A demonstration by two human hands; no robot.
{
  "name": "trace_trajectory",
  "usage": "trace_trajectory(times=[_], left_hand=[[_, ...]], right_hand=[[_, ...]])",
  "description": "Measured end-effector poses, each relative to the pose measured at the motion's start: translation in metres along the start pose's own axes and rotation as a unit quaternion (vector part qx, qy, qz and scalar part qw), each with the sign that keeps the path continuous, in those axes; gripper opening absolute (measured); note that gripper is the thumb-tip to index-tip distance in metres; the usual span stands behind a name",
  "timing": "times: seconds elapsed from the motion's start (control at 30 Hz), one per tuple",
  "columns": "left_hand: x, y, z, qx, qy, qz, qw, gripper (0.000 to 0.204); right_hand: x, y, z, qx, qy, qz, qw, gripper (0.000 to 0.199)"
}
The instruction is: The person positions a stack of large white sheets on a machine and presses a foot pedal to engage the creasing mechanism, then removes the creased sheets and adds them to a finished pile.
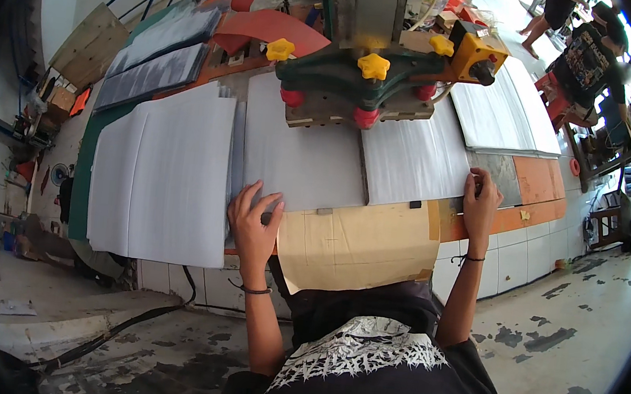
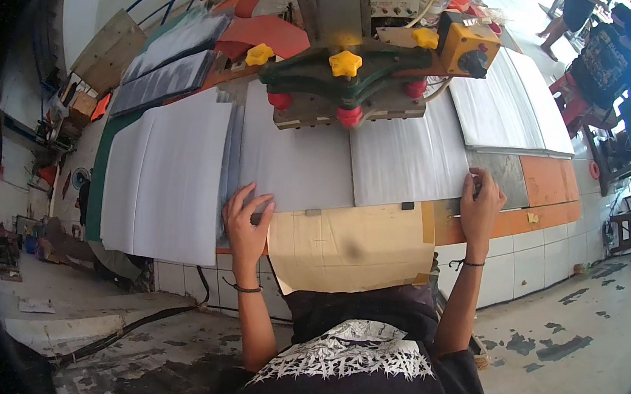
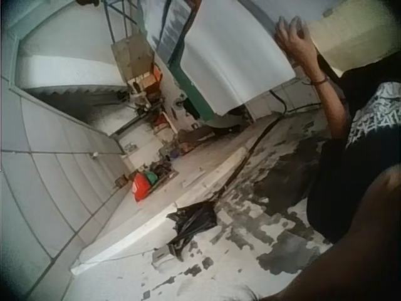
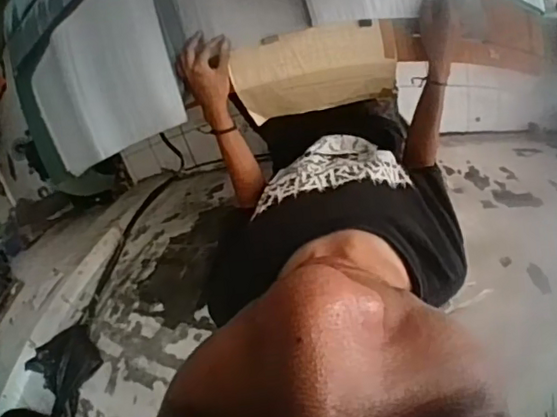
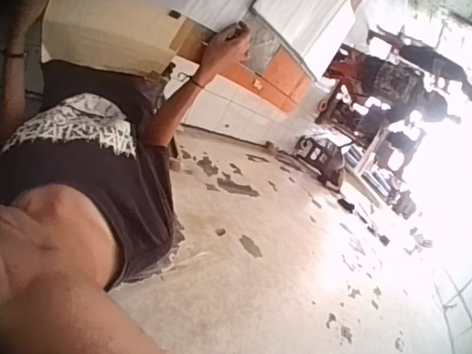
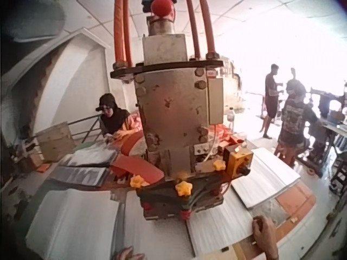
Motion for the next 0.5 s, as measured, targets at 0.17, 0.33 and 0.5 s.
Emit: trace_trajectory(times=[0.17, 0.33, 0.5], left_hand=[[0.0017, 0.0016, 0.0019, 0.002, -0.003, -0.004, 1.0, 0.019], [-0.0001, 0.0018, -0.0002, 0.005, -0.003, -0.004, 1.0, 0.018], [0.0012, 0.0011, 0.0007, 0.004, -0.003, -0.004, 1.0, 0.018]], right_hand=[[-0.0008, 0.002, -0.0007, -0.002, -0.003, -0.012, 1.0, 0.017], [0.0001, -0.0008, -0.0006, -0.004, 0.008, -0.023, 1.0, 0.017], [-0.0005, -0.0007, -0.0006, -0.012, 0.001, -0.013, 1.0, 0.018]])
Point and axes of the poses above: each hand's wrist, its own z-axis away from the middle knuckle, its own y-axis out of the palm, x = y × z, the point moved 8 cm from there along -z, towards the middle knuckle, and after that the axes turned 2 degrees about -z, right-handed, at the moved point
